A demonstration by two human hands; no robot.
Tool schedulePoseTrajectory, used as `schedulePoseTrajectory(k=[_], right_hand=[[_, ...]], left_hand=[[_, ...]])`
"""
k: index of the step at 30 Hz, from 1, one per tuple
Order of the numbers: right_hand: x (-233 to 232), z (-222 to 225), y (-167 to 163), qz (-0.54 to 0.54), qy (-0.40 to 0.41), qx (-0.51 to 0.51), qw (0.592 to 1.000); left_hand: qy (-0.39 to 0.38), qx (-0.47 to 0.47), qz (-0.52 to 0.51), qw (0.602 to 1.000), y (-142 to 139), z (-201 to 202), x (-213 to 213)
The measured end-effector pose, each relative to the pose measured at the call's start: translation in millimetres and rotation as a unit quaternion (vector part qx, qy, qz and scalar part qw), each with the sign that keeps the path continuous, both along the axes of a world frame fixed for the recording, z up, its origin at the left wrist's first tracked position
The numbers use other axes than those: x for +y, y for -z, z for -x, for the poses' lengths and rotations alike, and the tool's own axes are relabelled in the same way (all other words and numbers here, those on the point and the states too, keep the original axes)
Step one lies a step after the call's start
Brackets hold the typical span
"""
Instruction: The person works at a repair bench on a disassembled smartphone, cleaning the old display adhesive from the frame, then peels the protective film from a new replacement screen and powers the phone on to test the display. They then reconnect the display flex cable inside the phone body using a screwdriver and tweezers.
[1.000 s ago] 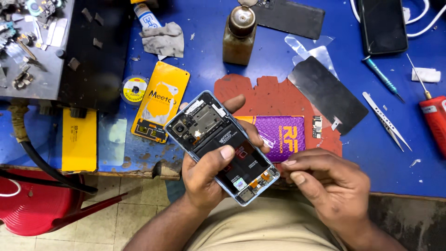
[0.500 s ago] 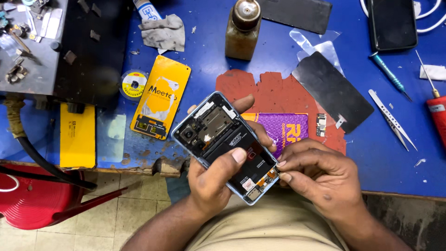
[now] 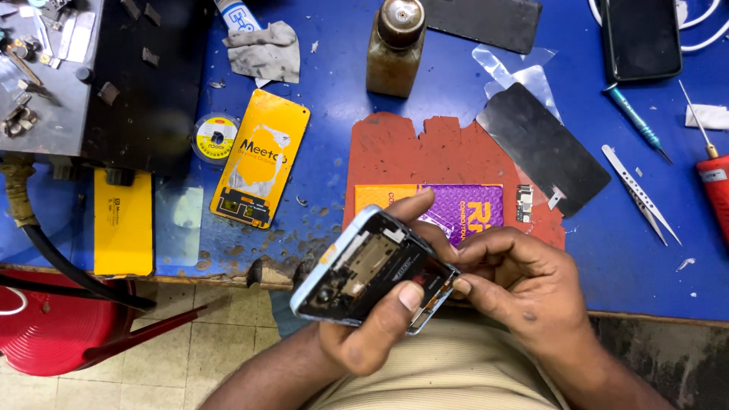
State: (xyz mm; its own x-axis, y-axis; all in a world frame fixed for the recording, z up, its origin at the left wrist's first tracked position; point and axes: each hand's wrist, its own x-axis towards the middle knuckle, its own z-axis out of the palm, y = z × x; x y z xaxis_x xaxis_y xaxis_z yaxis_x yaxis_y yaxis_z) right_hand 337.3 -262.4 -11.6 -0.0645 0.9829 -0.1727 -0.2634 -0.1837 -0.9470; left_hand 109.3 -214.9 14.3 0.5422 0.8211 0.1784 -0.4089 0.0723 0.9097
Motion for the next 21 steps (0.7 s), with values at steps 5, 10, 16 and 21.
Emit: schedulePoseTrajectory(k=[5, 10, 16, 21], right_hand=[[-0.6, -3.6, 1.6, -0.009, -0.011, -0.038, 0.999], [-1.2, -5.5, 7.5, -0.023, -0.014, -0.052, 0.998], [-2.0, -6.0, 8.3, -0.007, -0.03, -0.045, 0.999], [-4.7, -2.9, 5.1, 0.005, -0.039, -0.025, 0.999]], left_hand=[[0.002, 0.005, -0.022, 1.0, 2.5, 0.1, -3.7], [-0.011, 0.011, -0.064, 0.998, 0.9, 0.2, -3.5], [-0.047, 0.026, -0.134, 0.99, -0.6, -3.7, -2.0], [-0.061, 0.047, -0.205, 0.976, -3.8, -3.4, 0.0]])
